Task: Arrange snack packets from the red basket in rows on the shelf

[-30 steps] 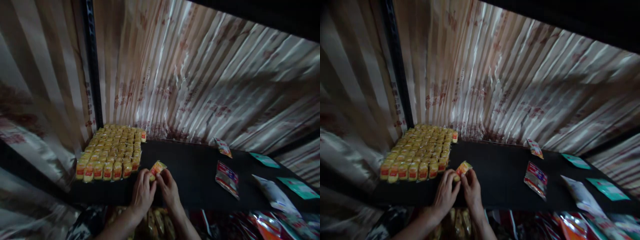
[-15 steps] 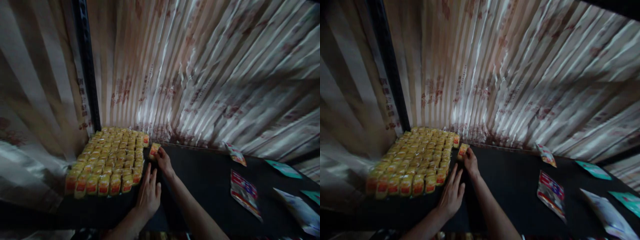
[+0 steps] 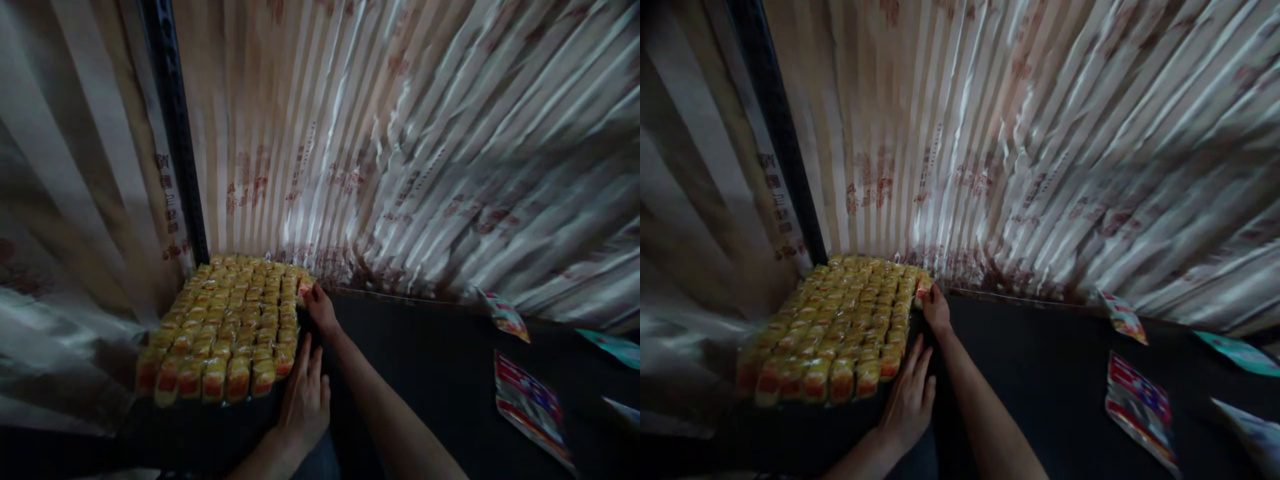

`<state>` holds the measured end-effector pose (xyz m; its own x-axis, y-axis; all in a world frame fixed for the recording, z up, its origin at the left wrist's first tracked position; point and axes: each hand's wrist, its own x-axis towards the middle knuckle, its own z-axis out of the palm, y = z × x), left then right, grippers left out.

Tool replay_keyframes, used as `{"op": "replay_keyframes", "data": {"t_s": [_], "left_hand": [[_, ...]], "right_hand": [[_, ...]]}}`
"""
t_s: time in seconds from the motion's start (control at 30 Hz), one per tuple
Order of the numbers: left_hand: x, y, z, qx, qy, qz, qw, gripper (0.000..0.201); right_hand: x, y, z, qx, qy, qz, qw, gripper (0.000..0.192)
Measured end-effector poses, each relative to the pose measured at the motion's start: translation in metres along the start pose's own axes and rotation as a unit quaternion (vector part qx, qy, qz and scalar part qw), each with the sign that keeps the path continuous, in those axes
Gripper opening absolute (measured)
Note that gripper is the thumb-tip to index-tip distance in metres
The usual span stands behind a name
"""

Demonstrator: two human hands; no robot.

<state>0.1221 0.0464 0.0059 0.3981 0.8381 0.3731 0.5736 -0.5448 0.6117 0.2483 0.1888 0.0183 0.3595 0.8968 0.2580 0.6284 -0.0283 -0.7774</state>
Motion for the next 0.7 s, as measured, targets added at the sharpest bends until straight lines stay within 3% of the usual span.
{"op": "replay_keyframes", "data": {"t_s": [0.43, 0.6, 0.7], "left_hand": [[-0.003, -0.003, 0.002, -0.005, 0.000, 0.009, 1.000, 0.048], [-0.003, -0.001, -0.005, 0.000, -0.002, 0.033, 0.999, 0.047], [-0.003, 0.000, -0.008, 0.001, -0.003, 0.052, 0.999, 0.047]], "right_hand": [[-0.007, -0.007, 0.012, -0.107, 0.018, -0.026, 0.994, 0.042], [-0.009, -0.004, 0.012, -0.042, 0.004, -0.037, 0.998, 0.043], [-0.009, -0.001, 0.009, 0.012, 0.024, -0.004, 1.000, 0.050]]}}
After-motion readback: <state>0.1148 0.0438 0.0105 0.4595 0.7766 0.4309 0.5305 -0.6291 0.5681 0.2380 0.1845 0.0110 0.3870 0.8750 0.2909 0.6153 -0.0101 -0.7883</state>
